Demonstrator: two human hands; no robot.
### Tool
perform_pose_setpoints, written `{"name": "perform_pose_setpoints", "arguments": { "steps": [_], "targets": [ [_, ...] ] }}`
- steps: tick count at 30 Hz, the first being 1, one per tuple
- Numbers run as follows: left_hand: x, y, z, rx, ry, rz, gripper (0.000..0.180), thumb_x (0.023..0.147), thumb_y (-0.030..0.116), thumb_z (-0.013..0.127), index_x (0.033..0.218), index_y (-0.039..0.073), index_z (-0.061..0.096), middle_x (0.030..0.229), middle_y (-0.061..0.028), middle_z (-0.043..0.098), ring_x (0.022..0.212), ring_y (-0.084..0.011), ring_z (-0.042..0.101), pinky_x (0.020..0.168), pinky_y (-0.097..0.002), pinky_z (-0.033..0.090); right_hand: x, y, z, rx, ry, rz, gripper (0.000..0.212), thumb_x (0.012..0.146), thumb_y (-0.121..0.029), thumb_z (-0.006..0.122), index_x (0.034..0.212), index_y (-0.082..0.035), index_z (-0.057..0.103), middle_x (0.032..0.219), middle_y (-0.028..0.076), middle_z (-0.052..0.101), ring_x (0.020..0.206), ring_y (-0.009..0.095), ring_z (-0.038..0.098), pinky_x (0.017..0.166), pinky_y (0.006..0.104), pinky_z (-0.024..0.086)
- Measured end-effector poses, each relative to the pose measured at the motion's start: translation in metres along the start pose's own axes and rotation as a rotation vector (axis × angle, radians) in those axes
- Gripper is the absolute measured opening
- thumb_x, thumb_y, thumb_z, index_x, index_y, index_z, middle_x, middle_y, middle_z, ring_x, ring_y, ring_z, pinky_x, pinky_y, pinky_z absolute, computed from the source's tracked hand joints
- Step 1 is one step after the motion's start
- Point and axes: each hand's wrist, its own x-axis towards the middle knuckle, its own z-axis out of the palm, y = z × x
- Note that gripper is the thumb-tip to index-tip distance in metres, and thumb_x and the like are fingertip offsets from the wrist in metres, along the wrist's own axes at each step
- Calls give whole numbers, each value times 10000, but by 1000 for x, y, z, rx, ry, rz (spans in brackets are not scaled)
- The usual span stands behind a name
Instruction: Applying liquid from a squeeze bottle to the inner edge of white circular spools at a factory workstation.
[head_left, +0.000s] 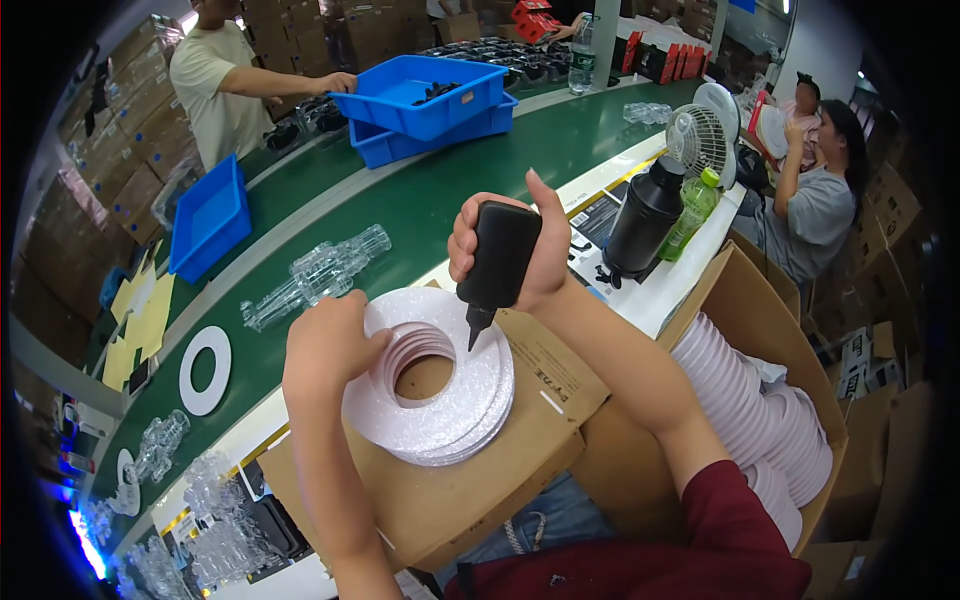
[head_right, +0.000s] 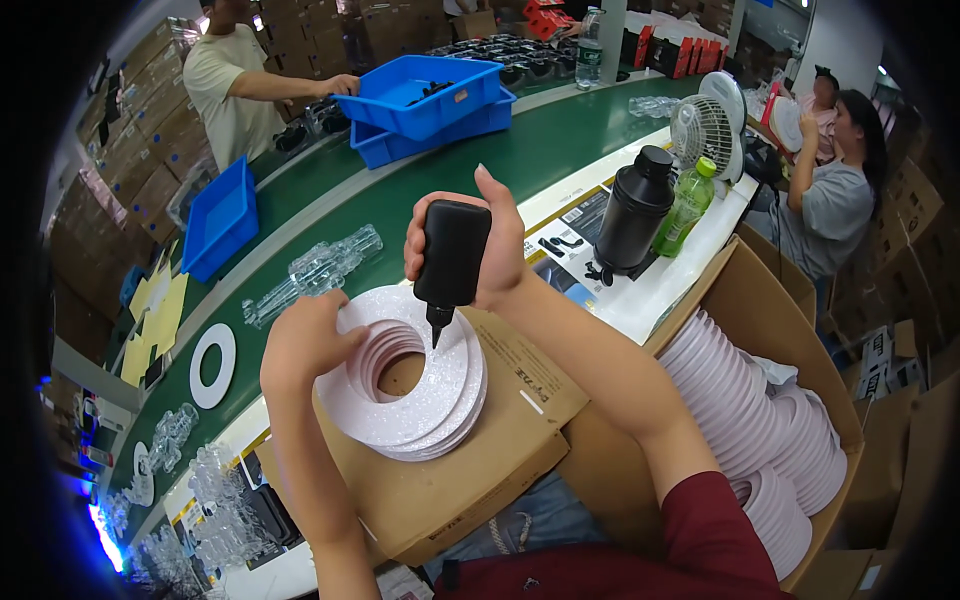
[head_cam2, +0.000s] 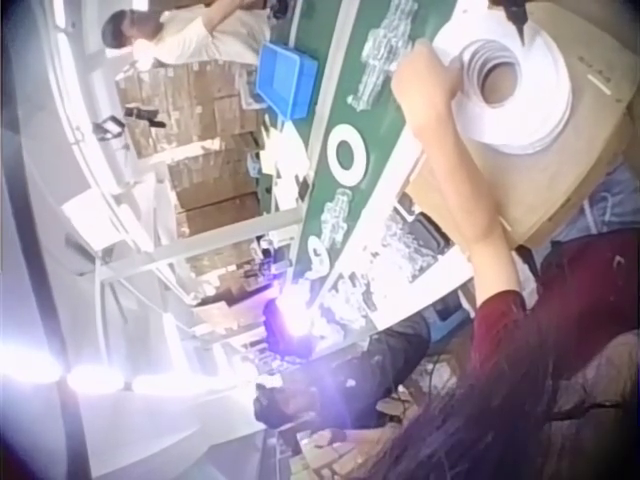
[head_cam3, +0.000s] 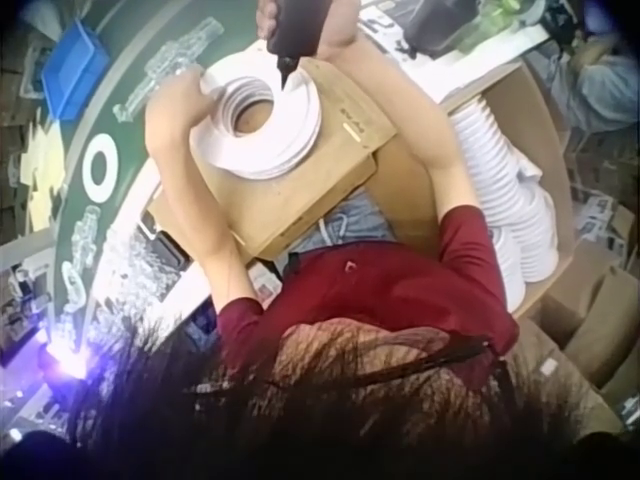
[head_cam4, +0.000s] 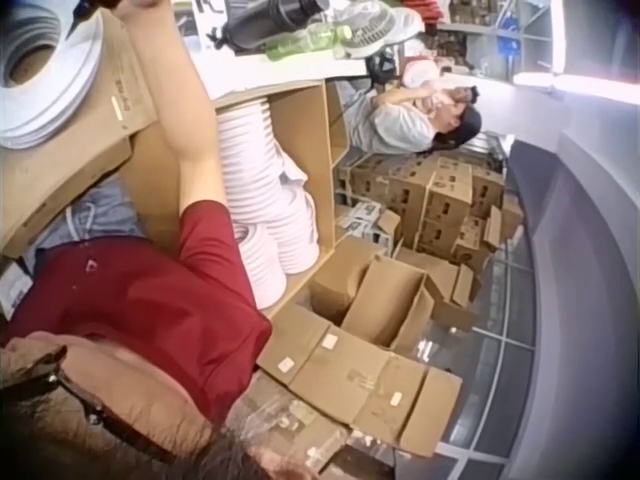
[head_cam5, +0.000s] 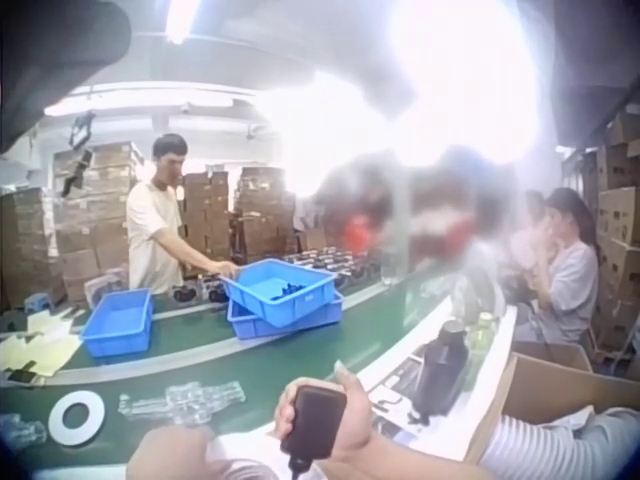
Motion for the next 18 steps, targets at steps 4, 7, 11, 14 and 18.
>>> {"name": "perform_pose_setpoints", "arguments": {
  "steps": [4, 7, 11, 14, 18],
  "targets": [
    [-1, 2, -2, -1, -13, -13, 471, 763, 351, 748, 1107, 34, 697, 957, -208, 716, 922, -366, 688, 843, -432, 544, -4, -1, 9, -115, 85, -47, 677, 964, -621, 310, 866, 4, 553, 688, 135, 562, 609, 271, 573, 606, 394, 494],
    [-1, 1, 2, 10, 12, 4, 418, 773, 348, 749, 1030, 26, 681, 913, -198, 711, 887, -357, 694, 805, -438, 550, -3, 0, 7, -174, 63, -55, 643, 972, -577, 296, 843, 2, 545, 678, 129, 559, 602, 266, 574, 593, 395, 496],
    [-1, 5, -5, -11, -56, -38, 495, 773, 361, 749, 1136, 31, 679, 1020, -207, 707, 964, -375, 676, 866, -436, 536, -4, 0, 7, -210, 72, -28, 600, 974, -528, 290, 802, -5, 530, 654, 113, 549, 583, 247, 567, 576, 392, 504],
    [-2, 2, -1, 18, 114, 99, 486, 810, 325, 736, 1185, 30, 648, 1103, -211, 685, 1012, -386, 656, 886, -437, 523, -4, -2, 6, -235, 66, -16, 606, 973, -532, 295, 785, -6, 529, 633, 105, 539, 567, 235, 563, 567, 389, 504],
    [-9, 13, -11, -171, 291, 283, 471, 843, 276, 721, 1227, 23, 615, 1150, -209, 666, 1029, -383, 647, 892, -434, 515, -4, -2, 9, -233, 54, -1, 604, 973, -525, 299, 778, -4, 533, 621, 102, 534, 563, 231, 564, 571, 386, 507]
  ]
}}
